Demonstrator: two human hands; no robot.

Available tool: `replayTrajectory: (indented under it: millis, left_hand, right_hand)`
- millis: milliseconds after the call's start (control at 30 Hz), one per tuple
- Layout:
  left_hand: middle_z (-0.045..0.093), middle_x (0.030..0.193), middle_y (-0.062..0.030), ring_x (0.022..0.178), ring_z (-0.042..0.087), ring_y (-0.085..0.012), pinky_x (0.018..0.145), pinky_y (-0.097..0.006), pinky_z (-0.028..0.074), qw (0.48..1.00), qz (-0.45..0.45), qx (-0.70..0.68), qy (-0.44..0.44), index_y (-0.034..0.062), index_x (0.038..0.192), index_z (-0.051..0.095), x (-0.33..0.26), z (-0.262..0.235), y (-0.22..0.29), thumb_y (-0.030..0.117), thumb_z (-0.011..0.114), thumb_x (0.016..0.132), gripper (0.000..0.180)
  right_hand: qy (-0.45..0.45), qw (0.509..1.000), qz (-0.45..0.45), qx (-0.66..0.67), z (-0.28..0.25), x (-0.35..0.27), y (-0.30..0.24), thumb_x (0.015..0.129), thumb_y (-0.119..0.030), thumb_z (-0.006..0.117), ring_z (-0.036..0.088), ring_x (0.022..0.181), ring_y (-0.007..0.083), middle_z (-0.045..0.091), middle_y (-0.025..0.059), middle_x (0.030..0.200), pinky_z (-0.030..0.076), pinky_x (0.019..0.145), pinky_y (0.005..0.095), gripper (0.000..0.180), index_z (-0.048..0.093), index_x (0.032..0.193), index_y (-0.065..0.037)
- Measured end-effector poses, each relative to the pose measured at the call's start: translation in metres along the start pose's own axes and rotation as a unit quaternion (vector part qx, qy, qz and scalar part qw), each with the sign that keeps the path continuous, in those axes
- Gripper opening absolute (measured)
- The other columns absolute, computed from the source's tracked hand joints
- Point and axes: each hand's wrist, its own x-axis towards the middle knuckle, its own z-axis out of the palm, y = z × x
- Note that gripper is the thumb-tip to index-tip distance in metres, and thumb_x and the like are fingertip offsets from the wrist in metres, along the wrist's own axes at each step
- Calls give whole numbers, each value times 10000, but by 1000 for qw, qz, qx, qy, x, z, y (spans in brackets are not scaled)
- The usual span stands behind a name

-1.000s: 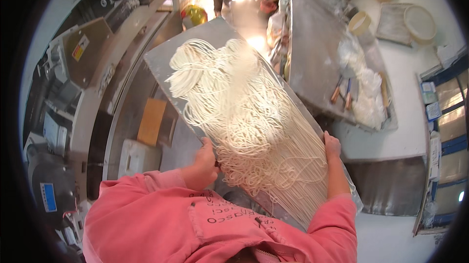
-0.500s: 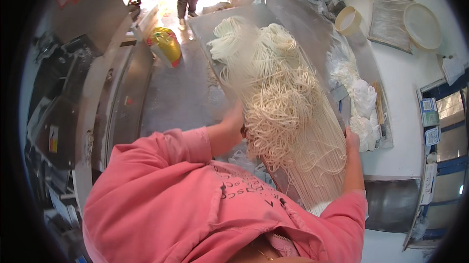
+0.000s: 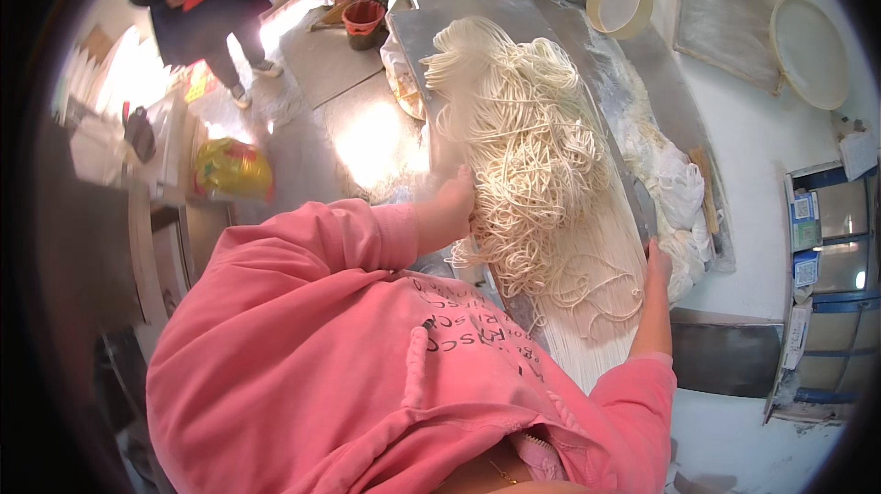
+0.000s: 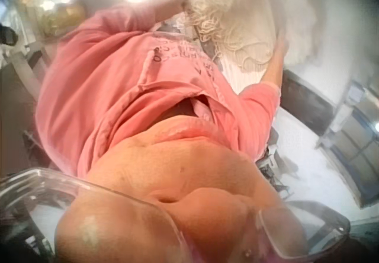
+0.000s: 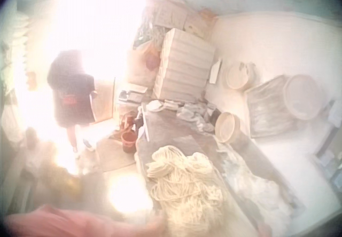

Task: The person feeds dough sheets into a pasta machine to cut noodles, then collects the strands and portions them into plastic bags on a metal table. The person uses both hands to guide the dough and to bundle the noodles.

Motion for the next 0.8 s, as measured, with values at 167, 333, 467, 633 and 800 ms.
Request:
replayTrajectory:
  millis: [167, 333, 467, 633, 800]
  left_hand:
    - [562, 1126, -116, 898, 626, -268, 733, -444, 555, 997, -7, 45, 66, 33, 1195, 456, 11, 1, 2, 504, 371, 948, 539]
    - [574, 1103, -117, 900, 624, -270, 772, -450, 542, 988, -30, 31, 148, 22, 1205, 469, 0, 11, 5, 511, 355, 950, 563]
    - [589, 1080, -121, 915, 629, -267, 763, -461, 545, 983, -32, 35, 176, 14, 1167, 487, -3, 18, -9, 516, 346, 950, 565]
    - [603, 1052, -160, 953, 623, -299, 762, -468, 542, 978, -63, 152, 129, -11, 1170, 484, 3, 3, -3, 521, 346, 948, 592]
    - [607, 1004, -187, 927, 623, -302, 722, -432, 552, 890, -177, 419, 11, -40, 1129, 513, 1, -12, 57, 524, 375, 936, 612]
  right_hand:
    - [-45, 998, -30, 37, 12, -1, 4, 885, -500, 452, 613, 711, 335, 657, 175, 735, 436, 680, 431, 560, 683, 781, -1]
    - [-51, 997, -1, -50, 3, -4, -7, 886, -538, 404, 613, 823, 376, 662, 192, 833, 448, 729, 430, 604, 677, 853, 0]
    - [-123, 992, -24, 7, -3, -8, -9, 889, -538, 395, 605, 874, 374, 655, 203, 875, 442, 752, 419, 600, 668, 919, -4]
    - [-77, 997, 17, 13, 13, 2, 3, 891, -476, 436, 607, 826, 394, 648, 223, 850, 452, 732, 442, 537, 669, 890, 7]
    - [-63, 992, -58, -90, 7, 16, -11, 890, -410, 471, 590, 896, 402, 631, 236, 921, 452, 770, 453, 442, 656, 954, -14]
